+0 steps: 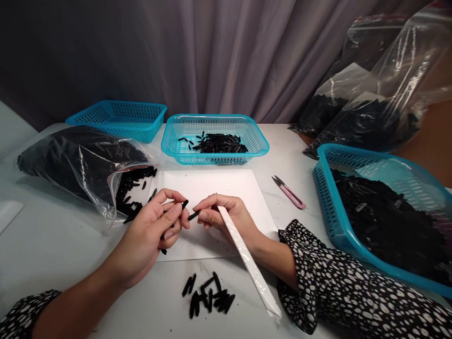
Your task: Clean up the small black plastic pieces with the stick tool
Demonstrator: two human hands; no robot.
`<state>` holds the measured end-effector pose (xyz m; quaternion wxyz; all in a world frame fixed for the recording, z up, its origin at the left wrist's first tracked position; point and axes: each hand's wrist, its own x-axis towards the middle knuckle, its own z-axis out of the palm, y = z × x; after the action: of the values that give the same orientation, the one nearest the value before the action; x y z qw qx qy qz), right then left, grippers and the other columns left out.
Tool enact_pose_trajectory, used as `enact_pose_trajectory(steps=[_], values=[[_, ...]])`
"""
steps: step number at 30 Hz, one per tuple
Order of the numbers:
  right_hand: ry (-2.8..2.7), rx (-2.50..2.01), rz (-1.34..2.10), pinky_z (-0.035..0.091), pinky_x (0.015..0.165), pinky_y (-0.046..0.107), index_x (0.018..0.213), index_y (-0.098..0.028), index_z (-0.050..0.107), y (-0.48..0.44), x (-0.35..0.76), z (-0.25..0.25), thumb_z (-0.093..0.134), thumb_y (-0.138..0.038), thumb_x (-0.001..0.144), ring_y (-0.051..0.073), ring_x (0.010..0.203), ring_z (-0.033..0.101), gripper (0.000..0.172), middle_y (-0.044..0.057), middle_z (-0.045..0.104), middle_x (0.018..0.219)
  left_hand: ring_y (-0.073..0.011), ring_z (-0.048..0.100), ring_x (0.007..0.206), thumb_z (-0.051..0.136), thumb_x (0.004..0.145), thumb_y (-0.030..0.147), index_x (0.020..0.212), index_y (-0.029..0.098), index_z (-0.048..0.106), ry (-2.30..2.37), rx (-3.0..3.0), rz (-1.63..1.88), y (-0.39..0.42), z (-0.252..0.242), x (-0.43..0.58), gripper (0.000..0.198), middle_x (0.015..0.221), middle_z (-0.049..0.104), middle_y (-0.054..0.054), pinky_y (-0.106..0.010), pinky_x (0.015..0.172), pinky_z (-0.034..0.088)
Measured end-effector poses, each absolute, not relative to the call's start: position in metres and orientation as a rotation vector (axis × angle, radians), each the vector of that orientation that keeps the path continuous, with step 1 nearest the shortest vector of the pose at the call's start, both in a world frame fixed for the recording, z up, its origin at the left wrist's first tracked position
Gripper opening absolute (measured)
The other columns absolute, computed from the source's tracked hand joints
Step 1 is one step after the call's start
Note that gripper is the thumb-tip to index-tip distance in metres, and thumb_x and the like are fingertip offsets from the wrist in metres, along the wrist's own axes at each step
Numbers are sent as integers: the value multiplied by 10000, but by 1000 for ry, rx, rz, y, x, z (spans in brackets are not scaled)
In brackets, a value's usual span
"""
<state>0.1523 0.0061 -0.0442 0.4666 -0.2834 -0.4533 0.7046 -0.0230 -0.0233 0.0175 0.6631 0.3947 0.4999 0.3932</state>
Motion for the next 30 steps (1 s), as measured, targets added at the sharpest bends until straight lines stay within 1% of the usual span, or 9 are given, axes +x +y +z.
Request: enact_pose_trajectory(steps=[4,10,16,20,22,26,28,30], values=[[-1098,-707,1729,493,552,256,822,-208,786,6,153,-43,880,-369,704,109,555,579,220,-2,704,673,-48,262,493,674,890,309,1032,219,571,1153,865,917,-24,20,-23,197,771,599,14,-202,430,152],[-1100,-757,1705,489,536,257,810,-209,788,6,153,-43,892,-413,669,116,553,580,269,4,715,669,-35,215,461,643,905,340,1049,219,534,1173,972,894,-24,15,-24,217,731,577,33,-223,441,140],[-1124,-729,1700,481,552,249,838,-210,787,6,154,-44,869,-348,718,109,562,573,201,3,711,683,-35,233,446,608,926,335,1051,238,502,1179,1075,871,-24,12,-25,191,751,592,38,-241,447,142],[-1140,-729,1690,481,551,257,846,-201,763,5,154,-44,859,-355,722,115,562,565,220,-4,691,677,-38,239,450,592,939,343,1062,240,494,1186,1094,869,-24,12,-25,188,749,594,43,-245,449,147],[-1095,-726,1692,461,528,239,832,-194,726,5,153,-44,835,-350,744,112,564,572,209,-10,679,679,-43,243,451,591,939,351,1063,239,489,1184,1107,869,-24,12,-25,196,737,595,43,-247,448,151],[-905,-653,1789,368,424,195,797,-194,612,3,153,-39,721,-357,814,122,612,606,197,27,707,808,-50,235,449,583,939,373,1061,240,481,1178,1140,860,-24,12,-24,208,700,566,61,-247,443,156],[-892,-667,1819,295,386,186,806,-193,605,2,153,-36,695,-365,831,101,557,542,196,16,685,780,-54,240,452,573,944,378,1070,247,480,1185,1164,840,-26,12,-24,204,695,552,68,-247,443,161],[-940,-736,1803,239,386,195,805,-183,626,0,153,-34,712,-382,837,70,480,417,220,-18,631,697,-62,257,462,561,953,375,1080,256,480,1208,1200,813,-27,13,-23,192,695,543,70,-250,451,174]])
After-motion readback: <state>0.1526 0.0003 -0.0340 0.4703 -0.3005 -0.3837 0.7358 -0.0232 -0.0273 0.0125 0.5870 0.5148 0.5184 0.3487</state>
